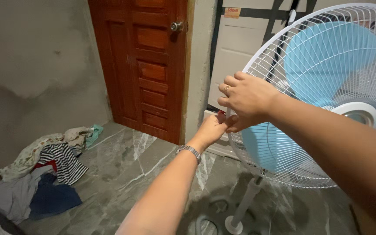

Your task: The person disassembles a standing electric fan by hand. They remove the front grille, then the fan blades, and finally the rear grille, placing each part on the floor. The video ends with the fan head separated from the stand.

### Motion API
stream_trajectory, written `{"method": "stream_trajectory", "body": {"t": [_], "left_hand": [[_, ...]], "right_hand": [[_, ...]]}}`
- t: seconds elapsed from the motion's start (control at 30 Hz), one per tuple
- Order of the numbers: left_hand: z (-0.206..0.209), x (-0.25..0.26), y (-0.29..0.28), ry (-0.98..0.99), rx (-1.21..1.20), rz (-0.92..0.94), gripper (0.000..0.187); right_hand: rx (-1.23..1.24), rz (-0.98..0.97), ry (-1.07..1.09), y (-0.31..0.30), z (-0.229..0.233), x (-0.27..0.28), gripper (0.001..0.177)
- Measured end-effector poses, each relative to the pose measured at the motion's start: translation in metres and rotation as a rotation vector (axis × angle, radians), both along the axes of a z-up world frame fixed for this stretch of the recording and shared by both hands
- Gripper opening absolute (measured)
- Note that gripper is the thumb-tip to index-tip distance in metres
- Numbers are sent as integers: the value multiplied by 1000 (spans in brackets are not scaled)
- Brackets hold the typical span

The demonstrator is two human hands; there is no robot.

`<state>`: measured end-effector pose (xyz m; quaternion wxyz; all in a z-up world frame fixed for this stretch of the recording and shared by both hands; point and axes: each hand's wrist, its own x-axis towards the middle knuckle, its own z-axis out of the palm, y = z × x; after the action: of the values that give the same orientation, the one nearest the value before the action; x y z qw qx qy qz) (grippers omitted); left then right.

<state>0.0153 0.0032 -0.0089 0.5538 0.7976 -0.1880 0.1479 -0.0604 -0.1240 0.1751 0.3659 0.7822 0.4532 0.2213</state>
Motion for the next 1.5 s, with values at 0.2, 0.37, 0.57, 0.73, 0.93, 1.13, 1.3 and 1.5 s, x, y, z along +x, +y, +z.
{"method": "stream_trajectory", "body": {"t": [0.2,0.37,0.57,0.73,0.93,1.13,1.3,1.5], "left_hand": [[-18,19,3,-75,-44,-77,61],[-58,21,0,107,-403,-186,66],[-94,-26,-39,-72,-362,-168,122],[-61,-34,-62,-195,-358,-162,94],[-30,-57,-64,-95,-526,-197,102],[-24,-67,-75,-5,-706,-387,82],[-27,-71,-83,-33,-708,-413,73],[-30,-78,-87,81,-891,-559,75]], "right_hand": [[6,42,-8,-1,-1,3,75],[-21,-16,13,0,0,19,70],[26,-181,76,28,-12,57,42],[-38,-327,192,56,-20,85,40],[-264,-515,228,60,-46,89,57],[-413,-558,250,52,-75,112,71],[-470,-686,247,47,-94,122,69],[-481,-722,256,44,-82,112,67]]}}
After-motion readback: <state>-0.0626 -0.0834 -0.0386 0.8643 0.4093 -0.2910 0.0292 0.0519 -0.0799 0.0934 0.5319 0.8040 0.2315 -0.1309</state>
